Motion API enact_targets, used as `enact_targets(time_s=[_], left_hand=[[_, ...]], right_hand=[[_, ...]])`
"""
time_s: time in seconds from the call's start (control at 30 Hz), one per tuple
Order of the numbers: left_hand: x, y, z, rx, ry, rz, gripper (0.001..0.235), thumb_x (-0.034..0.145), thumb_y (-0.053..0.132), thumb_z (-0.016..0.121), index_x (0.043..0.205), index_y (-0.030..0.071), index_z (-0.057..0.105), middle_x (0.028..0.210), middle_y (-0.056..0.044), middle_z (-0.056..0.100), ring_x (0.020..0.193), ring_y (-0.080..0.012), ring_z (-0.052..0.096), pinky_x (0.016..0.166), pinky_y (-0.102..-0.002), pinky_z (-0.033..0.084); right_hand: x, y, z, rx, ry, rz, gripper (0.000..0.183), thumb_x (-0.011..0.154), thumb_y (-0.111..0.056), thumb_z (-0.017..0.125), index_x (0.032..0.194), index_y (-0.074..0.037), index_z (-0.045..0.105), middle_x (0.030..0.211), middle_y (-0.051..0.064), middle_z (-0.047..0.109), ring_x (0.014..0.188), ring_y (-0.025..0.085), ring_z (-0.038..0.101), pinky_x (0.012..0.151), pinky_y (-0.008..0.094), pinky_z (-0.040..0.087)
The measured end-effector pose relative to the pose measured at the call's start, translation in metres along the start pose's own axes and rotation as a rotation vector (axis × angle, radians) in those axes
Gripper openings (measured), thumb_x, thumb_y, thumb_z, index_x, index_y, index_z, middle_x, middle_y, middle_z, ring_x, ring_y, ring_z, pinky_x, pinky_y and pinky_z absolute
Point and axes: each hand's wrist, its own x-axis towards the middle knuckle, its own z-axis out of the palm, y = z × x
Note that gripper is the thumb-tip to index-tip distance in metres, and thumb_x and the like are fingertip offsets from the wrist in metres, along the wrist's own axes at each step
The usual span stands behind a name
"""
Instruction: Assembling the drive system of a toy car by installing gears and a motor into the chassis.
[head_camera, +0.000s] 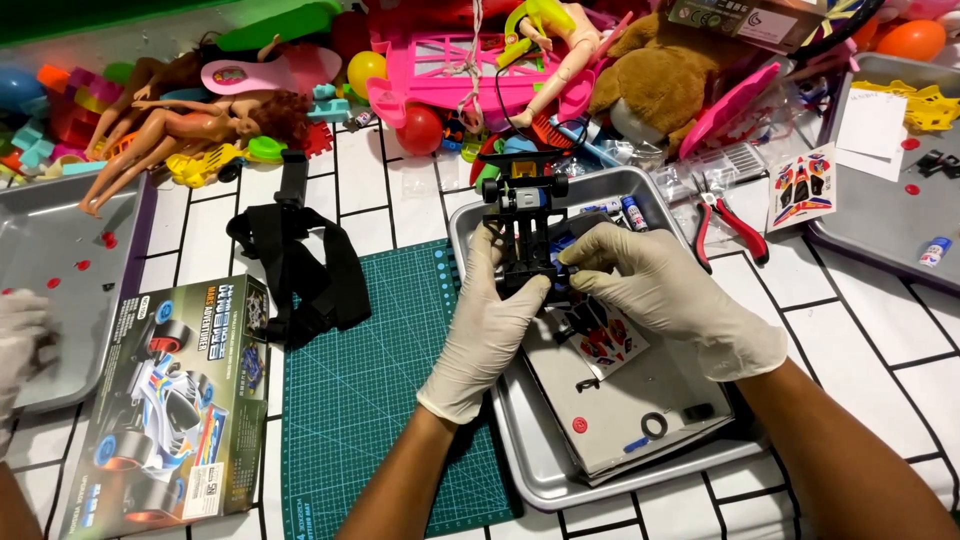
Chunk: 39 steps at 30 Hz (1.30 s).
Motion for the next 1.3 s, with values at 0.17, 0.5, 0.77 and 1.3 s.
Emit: enact_targets(time_s=[0.17, 0.5, 0.77, 1.3], left_hand=[[0.0, 0.005, 0.002, 0.018, -0.026, 0.034, 0.077, 0.09, 0.007, 0.067, 0.157, 0.011, 0.029, 0.135, -0.019, 0.058, 0.126, -0.0278, 0.051, 0.108, -0.049, 0.047], [0.001, 0.0, -0.001, 0.093, -0.034, 0.099, 0.075, 0.091, 0.007, 0.068, 0.155, 0.011, 0.03, 0.14, -0.02, 0.054, 0.13, -0.0301, 0.051, 0.111, -0.051, 0.044], [0.001, 0.0, 0.002, 0.091, -0.044, 0.127, 0.078, 0.09, 0.003, 0.067, 0.157, 0.009, 0.027, 0.139, -0.018, 0.052, 0.127, -0.0282, 0.051, 0.11, -0.05, 0.045], [0.011, -0.014, -0.006, -0.123, 0.093, -0.017, 0.062, 0.084, -0.001, 0.07, 0.14, 0.014, 0.047, 0.114, -0.008, 0.065, 0.089, -0.0149, 0.058, 0.066, -0.023, 0.06]], right_hand=[[-0.001, 0.002, 0.001, 0.001, 0.008, -0.028, 0.015, 0.091, -0.009, 0.076, 0.106, -0.007, 0.074, 0.082, 0.011, 0.078, 0.077, 0.018, 0.069, 0.073, 0.039, 0.057], [-0.001, 0.0, -0.001, -0.06, 0.003, -0.085, 0.018, 0.092, -0.014, 0.076, 0.109, -0.008, 0.074, 0.08, 0.011, 0.079, 0.076, 0.018, 0.071, 0.072, 0.038, 0.057], [0.0, 0.004, 0.001, -0.075, -0.008, -0.1, 0.017, 0.092, -0.016, 0.076, 0.107, -0.009, 0.075, 0.08, 0.01, 0.08, 0.076, 0.016, 0.071, 0.072, 0.037, 0.057], [-0.063, -0.072, -0.013, -0.695, -0.391, 0.199, 0.024, 0.083, -0.032, 0.083, 0.098, -0.014, 0.076, 0.088, 0.011, 0.079, 0.086, 0.032, 0.076, 0.08, 0.047, 0.06]])
